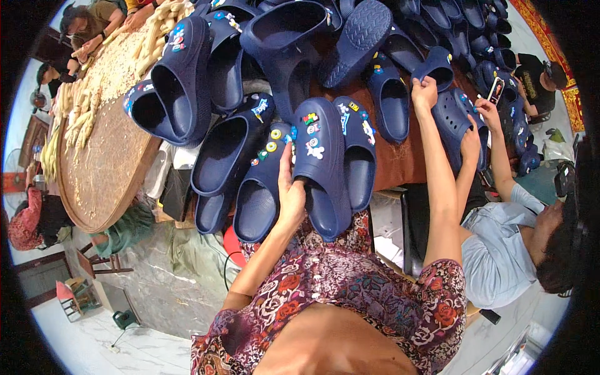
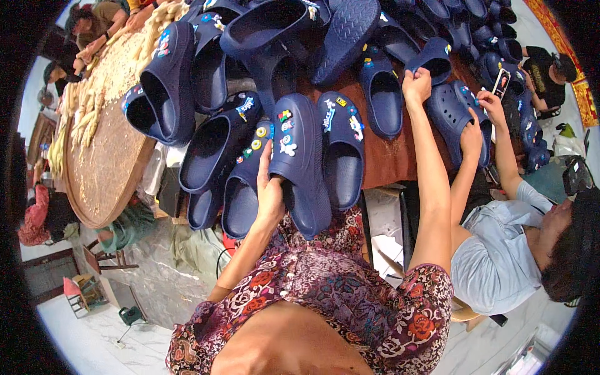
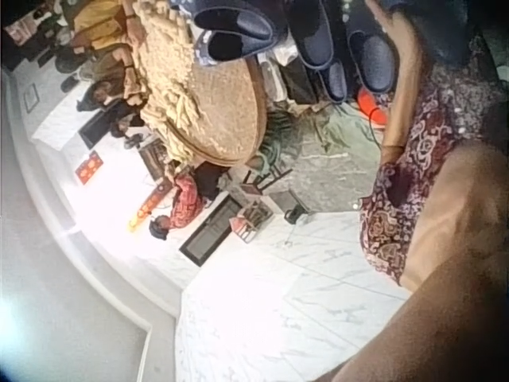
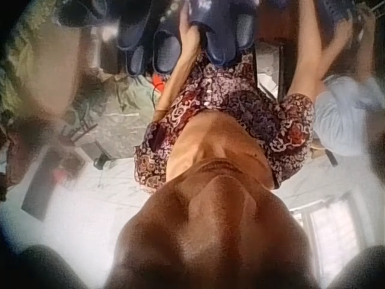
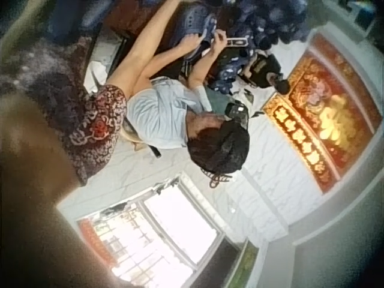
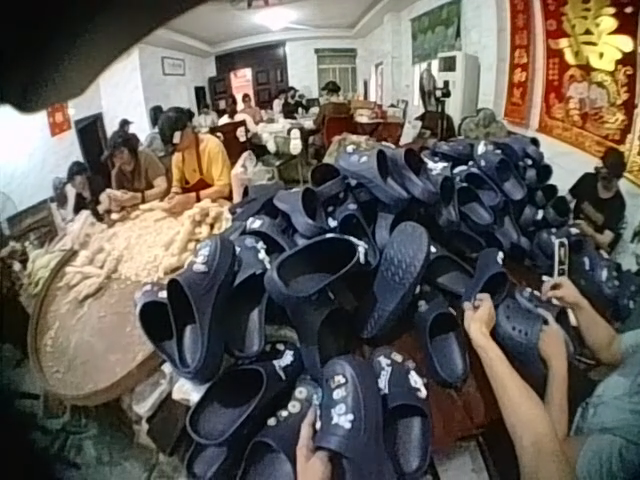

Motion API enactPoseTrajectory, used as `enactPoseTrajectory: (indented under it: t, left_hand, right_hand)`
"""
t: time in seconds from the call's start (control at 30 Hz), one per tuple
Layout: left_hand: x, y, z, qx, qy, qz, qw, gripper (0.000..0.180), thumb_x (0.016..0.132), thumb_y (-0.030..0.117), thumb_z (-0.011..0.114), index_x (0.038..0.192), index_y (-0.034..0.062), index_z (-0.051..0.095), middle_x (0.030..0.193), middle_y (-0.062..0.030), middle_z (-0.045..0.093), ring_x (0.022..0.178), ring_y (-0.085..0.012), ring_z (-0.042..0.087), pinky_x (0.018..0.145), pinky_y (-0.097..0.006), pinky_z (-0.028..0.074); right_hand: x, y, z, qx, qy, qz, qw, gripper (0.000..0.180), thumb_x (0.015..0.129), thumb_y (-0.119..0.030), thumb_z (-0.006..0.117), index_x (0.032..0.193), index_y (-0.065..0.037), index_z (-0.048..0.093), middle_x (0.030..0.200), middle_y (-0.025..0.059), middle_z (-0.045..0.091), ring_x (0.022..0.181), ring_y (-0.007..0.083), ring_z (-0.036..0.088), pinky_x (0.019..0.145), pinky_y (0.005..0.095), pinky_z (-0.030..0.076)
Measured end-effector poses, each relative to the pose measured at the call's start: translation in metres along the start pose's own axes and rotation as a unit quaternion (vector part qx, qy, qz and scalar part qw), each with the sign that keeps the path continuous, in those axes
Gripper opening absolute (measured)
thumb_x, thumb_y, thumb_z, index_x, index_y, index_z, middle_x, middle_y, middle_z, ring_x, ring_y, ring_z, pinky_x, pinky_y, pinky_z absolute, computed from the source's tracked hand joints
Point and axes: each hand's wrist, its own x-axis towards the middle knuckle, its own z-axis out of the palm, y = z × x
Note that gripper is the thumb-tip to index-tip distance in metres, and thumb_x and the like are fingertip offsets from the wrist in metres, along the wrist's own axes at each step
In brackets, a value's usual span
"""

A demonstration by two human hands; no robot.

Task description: Decorating blue clogs by manually pushing colorful charms and pins into the ventilation holes.

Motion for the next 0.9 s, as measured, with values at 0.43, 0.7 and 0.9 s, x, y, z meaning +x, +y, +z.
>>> enactPoseTrajectory:
  t: [0.43, 0.7, 0.9]
  left_hand:
    - [-0.005, -0.005, -0.003, 0.038, 0.001, 0.010, 0.999, 0.081, 0.077, -0.015, 0.043, 0.154, 0.0048, 0.027, 0.151, -0.0152, 0.038, 0.135, -0.0249, 0.043, 0.113, -0.033, 0.032]
    - [-0.013, -0.006, 0.002, 0.069, -0.003, 0.020, 0.997, 0.087, 0.074, -0.020, 0.052, 0.154, 0.0030, 0.025, 0.154, -0.0161, 0.034, 0.141, -0.0252, 0.037, 0.117, -0.035, 0.029]
    - [-0.011, -0.010, -0.001, 0.037, -0.010, -0.012, 0.999, 0.083, 0.079, -0.018, 0.050, 0.154, 0.0032, 0.025, 0.152, -0.0163, 0.037, 0.138, -0.0237, 0.041, 0.115, -0.033, 0.031]
  right_hand:
    - [-0.005, -0.091, 0.002, 0.042, -0.026, -0.157, 0.986, 0.037, 0.084, -0.027, 0.071, 0.113, -0.006, 0.063, 0.105, 0.0117, 0.067, 0.098, 0.0307, 0.064, 0.088, 0.0433, 0.049]
    - [-0.048, -0.097, -0.008, 0.077, 0.032, -0.304, 0.949, 0.029, 0.089, -0.021, 0.066, 0.114, -0.006, 0.063, 0.104, 0.0134, 0.065, 0.101, 0.0331, 0.060, 0.092, 0.0442, 0.046]
    - [-0.178, -0.095, -0.085, 0.182, -0.142, -0.275, 0.933, 0.029, 0.088, -0.014, 0.068, 0.114, -0.002, 0.061, 0.107, 0.0149, 0.061, 0.104, 0.0309, 0.059, 0.090, 0.0389, 0.047]
